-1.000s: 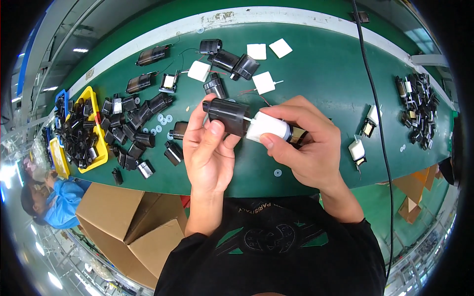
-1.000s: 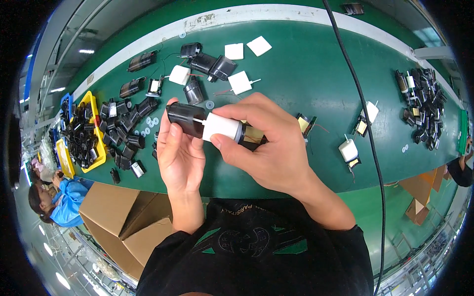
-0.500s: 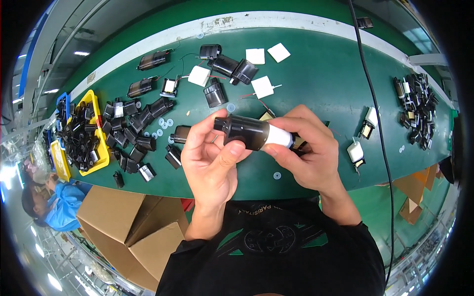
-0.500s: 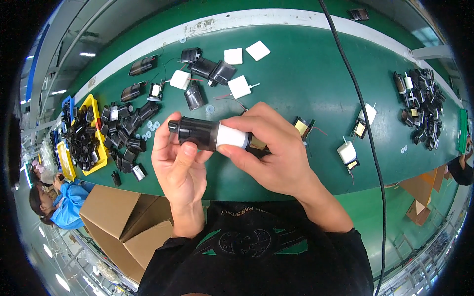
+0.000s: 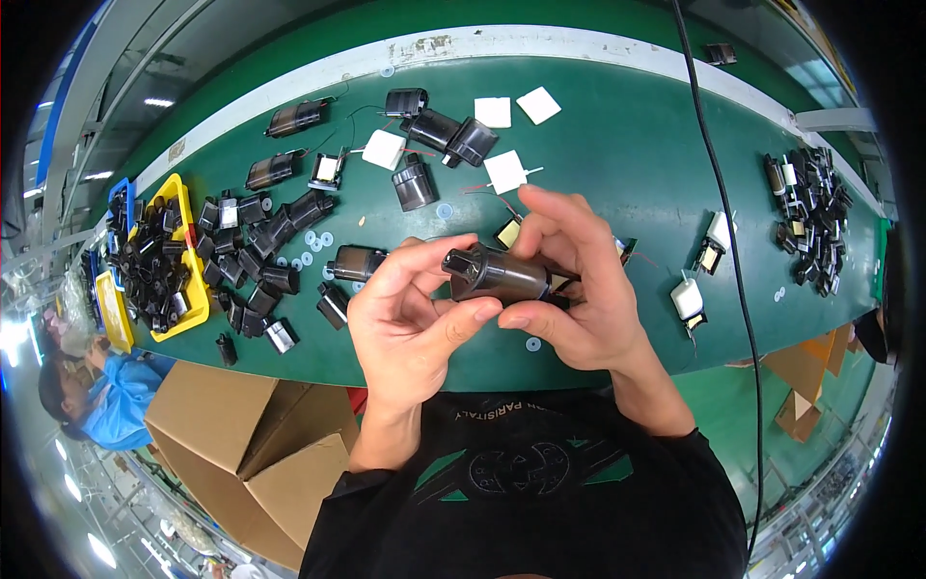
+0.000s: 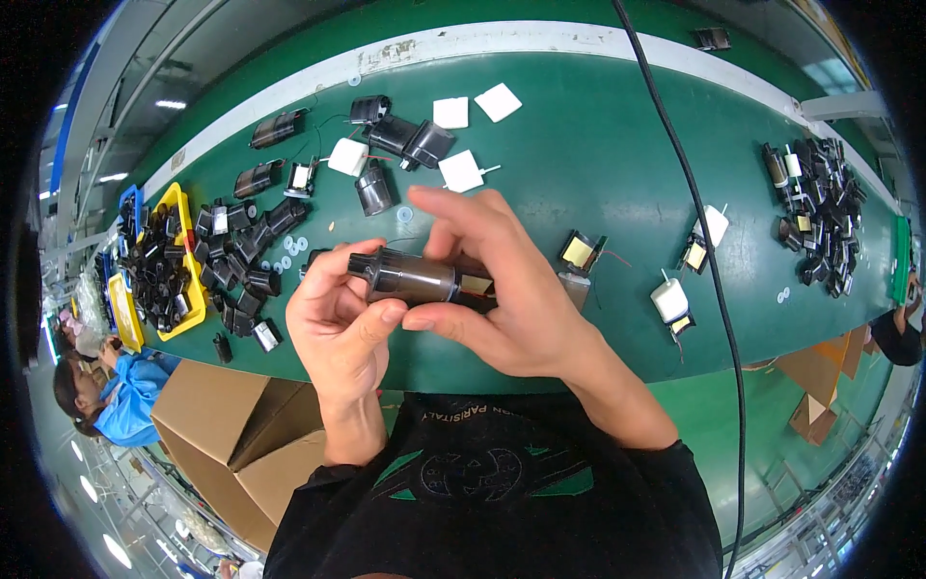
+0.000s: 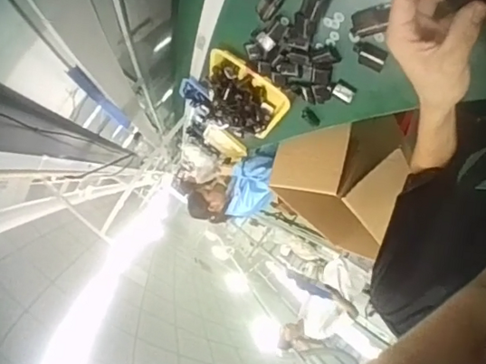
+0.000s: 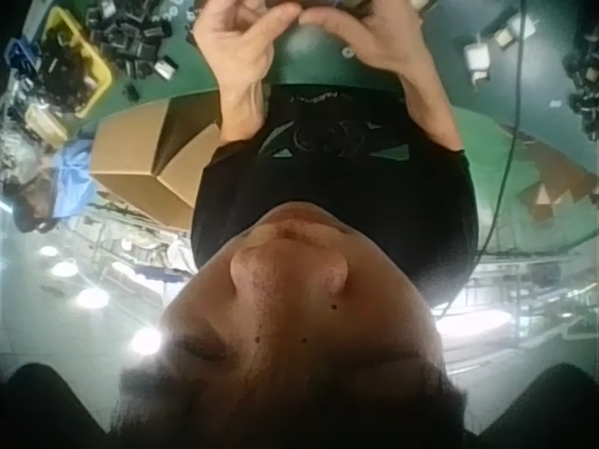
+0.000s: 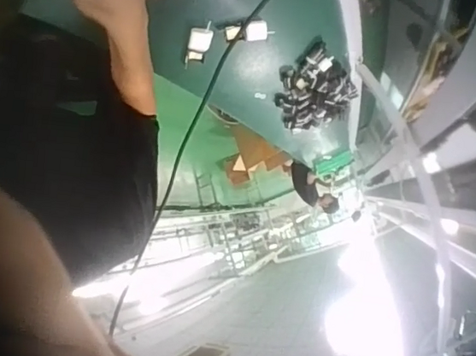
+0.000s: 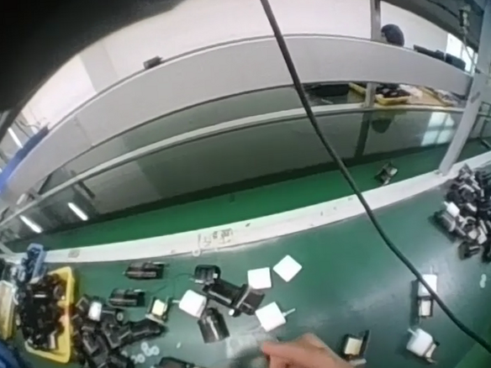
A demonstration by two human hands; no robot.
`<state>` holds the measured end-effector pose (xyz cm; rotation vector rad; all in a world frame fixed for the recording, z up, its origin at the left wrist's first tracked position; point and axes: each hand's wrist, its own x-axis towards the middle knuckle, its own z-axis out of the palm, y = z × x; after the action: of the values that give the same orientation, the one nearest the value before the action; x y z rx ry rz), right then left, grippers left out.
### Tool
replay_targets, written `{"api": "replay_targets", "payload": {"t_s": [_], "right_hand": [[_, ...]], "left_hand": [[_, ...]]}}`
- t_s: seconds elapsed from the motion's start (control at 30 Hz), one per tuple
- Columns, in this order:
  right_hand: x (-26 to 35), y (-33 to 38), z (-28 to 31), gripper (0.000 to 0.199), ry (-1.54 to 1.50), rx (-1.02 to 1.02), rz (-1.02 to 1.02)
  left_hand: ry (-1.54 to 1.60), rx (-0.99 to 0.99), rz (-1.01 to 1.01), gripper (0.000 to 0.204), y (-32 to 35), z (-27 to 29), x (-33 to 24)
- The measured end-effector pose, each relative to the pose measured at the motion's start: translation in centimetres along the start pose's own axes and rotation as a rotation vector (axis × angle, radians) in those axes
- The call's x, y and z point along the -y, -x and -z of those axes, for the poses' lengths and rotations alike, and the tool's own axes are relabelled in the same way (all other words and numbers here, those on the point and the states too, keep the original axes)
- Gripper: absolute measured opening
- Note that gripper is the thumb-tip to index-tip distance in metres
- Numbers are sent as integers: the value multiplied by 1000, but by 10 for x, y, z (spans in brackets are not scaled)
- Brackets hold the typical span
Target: The person assembles plastic and metal electronic housing components by hand at an industrial workstation.
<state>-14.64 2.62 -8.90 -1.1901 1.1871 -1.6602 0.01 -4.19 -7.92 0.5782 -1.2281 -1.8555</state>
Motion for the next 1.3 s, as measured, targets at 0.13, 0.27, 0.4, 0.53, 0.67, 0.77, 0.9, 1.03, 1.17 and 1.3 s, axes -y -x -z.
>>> {"api": "replay_targets", "payload": {"t_s": [0.13,0.27,0.4,0.53,0.67,0.77,0.9,1.03,1.17,1.3], "right_hand": [[-3,3,27,34,1,107,-289],[10,3,36,22,145,212,-504],[17,-1,28,29,105,176,-655],[8,1,28,30,100,203,-667],[3,2,25,32,33,198,-712],[8,-2,28,33,-75,185,-777],[28,-20,32,29,24,325,-837],[25,-22,35,29,300,103,-457],[20,-17,35,42,835,103,416],[8,-14,32,28,894,127,634]], "left_hand": [[0,-96,43,46,-6,-3,-3],[-44,35,268,45,-6,8,-10],[-129,63,291,42,-6,14,-16],[-146,24,346,41,-2,8,-19],[-180,-2,374,41,-2,7,-14],[45,-117,400,40,-1,1,-11],[24,-71,398,41,-9,9,-20],[12,-62,342,35,-12,8,-13],[98,-188,354,34,-11,4,-11],[95,-198,365,32,-9,5,-11]]}}
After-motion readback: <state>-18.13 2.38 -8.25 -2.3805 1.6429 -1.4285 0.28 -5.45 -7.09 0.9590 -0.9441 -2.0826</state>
